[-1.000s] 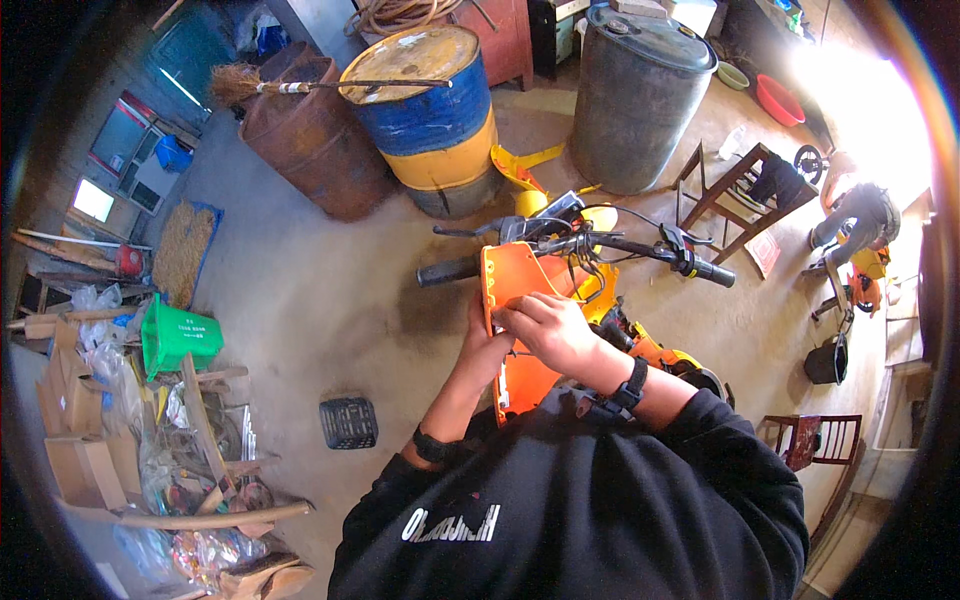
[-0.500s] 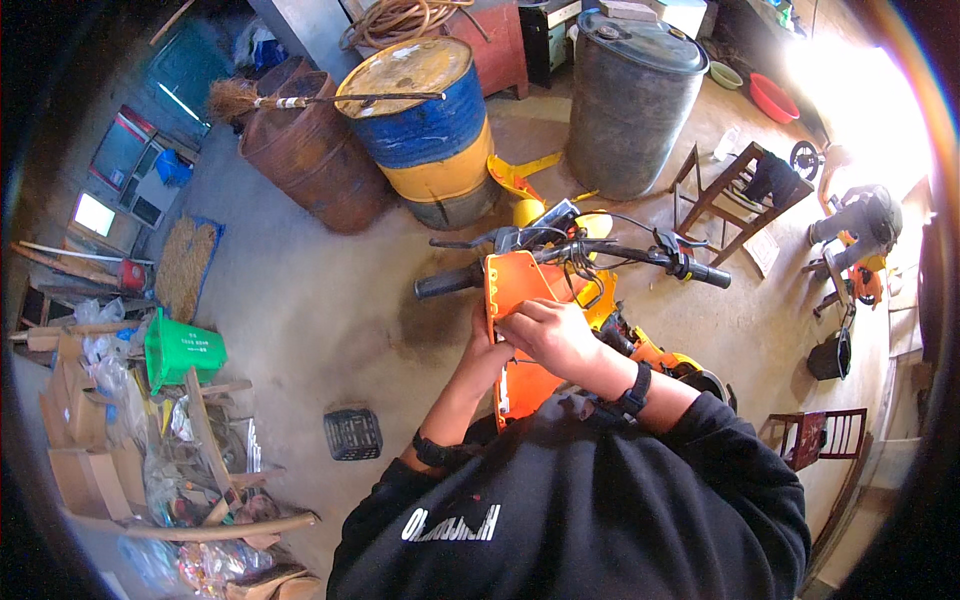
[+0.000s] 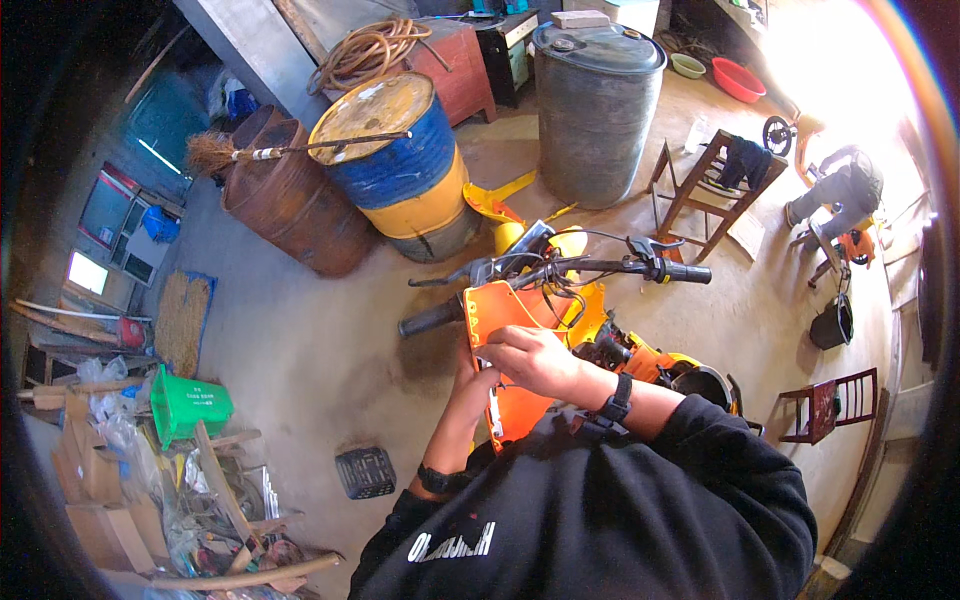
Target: Disassembling and inspecting the plastic fairing and panels of an orange motorcycle using an electric drill.
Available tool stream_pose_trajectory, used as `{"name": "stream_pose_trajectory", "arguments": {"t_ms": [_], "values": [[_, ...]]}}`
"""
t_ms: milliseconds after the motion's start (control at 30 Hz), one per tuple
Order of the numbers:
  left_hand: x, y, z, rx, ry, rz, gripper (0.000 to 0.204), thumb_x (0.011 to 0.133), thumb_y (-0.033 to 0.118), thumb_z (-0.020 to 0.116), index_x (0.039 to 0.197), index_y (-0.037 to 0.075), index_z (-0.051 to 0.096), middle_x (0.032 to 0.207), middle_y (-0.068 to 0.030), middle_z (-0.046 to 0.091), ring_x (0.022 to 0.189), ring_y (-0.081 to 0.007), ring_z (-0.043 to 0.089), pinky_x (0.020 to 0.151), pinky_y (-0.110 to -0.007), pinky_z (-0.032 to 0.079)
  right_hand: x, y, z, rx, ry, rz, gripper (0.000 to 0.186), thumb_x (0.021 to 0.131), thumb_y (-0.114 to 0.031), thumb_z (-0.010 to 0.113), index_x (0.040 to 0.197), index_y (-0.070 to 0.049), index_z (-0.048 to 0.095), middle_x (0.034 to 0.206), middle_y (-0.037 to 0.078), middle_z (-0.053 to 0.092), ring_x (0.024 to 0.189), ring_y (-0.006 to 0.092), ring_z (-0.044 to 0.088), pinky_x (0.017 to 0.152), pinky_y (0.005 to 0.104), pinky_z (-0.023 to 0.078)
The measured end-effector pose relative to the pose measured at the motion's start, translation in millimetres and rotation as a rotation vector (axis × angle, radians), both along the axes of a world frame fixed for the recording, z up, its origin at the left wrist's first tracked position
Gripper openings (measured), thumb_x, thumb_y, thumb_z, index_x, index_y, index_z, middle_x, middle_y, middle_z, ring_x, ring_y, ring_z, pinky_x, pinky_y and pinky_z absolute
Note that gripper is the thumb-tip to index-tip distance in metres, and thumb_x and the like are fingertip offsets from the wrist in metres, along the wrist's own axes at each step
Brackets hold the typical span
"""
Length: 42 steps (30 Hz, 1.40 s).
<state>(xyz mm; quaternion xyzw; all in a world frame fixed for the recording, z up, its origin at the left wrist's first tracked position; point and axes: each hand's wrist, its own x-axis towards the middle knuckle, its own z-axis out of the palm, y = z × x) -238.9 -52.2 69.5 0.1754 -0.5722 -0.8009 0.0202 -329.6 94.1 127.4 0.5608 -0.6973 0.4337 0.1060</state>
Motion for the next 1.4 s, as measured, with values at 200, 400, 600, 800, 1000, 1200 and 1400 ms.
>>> {"name": "stream_pose_trajectory", "arguments": {"t_ms": [200,400,600,800,1000,1200,1400], "values": [[-4,6,10,-0.031,0.072,0.019,0.071,0.071,-0.006,0.048,0.14,0.005,0.037,0.121,-0.0078,0.051,0.101,-0.015,0.055,0.075,-0.026,0.048,2,0,-5,-0.05,-0.12,-0.05,0.025,0.078,-0.011,0.07,0.102,-0.007,0.069,0.095,0.008,0.063,0.084,0.0267,0.066,0.073,0.0361,0.056],[-6,8,17,-0.096,0.099,-0.017,0.072,0.071,-0.005,0.047,0.141,0.005,0.035,0.12,-0.0069,0.051,0.104,-0.0155,0.054,0.08,-0.027,0.048,2,0,-3,0.005,-0.148,-0.093,0.016,0.079,-0.014,0.069,0.095,-0.008,0.067,0.091,0.006,0.063,0.082,0.0256,0.066,0.07,0.036,0.055],[-3,6,20,-0.092,0.004,-0.033,0.074,0.072,-0.005,0.048,0.143,0.008,0.033,0.123,-0.007,0.049,0.107,-0.0156,0.052,0.083,-0.028,0.047,-6,1,-6,0.014,0.021,-0.068,0.027,0.074,-0.015,0.066,0.1,-0.011,0.065,0.094,0.004,0.062,0.083,0.0236,0.065,0.067,0.0354,0.055],[-4,12,20,-0.085,0.037,0.022,0.073,0.074,-0.003,0.049,0.143,0.008,0.032,0.124,-0.0077,0.049,0.109,-0.0159,0.052,0.085,-0.029,0.047,-6,1,-8,-0.042,0.105,-0.057,0.033,0.072,-0.015,0.066,0.105,-0.011,0.066,0.097,0.004,0.063,0.083,0.0241,0.065,0.068,0.0349,0.055],[-6,10,14,-0.109,0.015,0.009,0.071,0.076,-0.002,0.05,0.144,0.008,0.034,0.13,-0.0071,0.049,0.116,-0.0183,0.052,0.092,-0.032,0.046,-7,2,-17,-0.088,0.0,-0.048,0.03,0.073,-0.012,0.068,0.103,-0.011,0.07,0.098,0.006,0.065,0.086,0.0247,0.067,0.071,0.0358,0.055],[-4,10,7,-0.1,0.028,0.036,0.07,0.075,0.001,0.052,0.142,0.005,0.033,0.127,-0.0079,0.049,0.114,-0.0172,0.05,0.091,-0.03,0.045,-5,1,-19,-0.115,-0.084,-0.052,0.023,0.078,-0.011,0.07,0.101,-0.009,0.071,0.097,0.006,0.065,0.085,0.025,0.067,0.072,0.0361,0.056],[-5,12,12,-0.061,0.016,0.036,0.066,0.075,0.0,0.051,0.14,0.006,0.037,0.125,-0.0066,0.049,0.112,-0.0148,0.051,0.088,-0.028,0.046,-2,-1,-14,-0.09,-0.119,-0.084,0.016,0.08,-0.013,0.071,0.095,-0.01,0.069,0.096,0.005,0.065,0.083,0.0243,0.067,0.071,0.0361,0.056]]}}
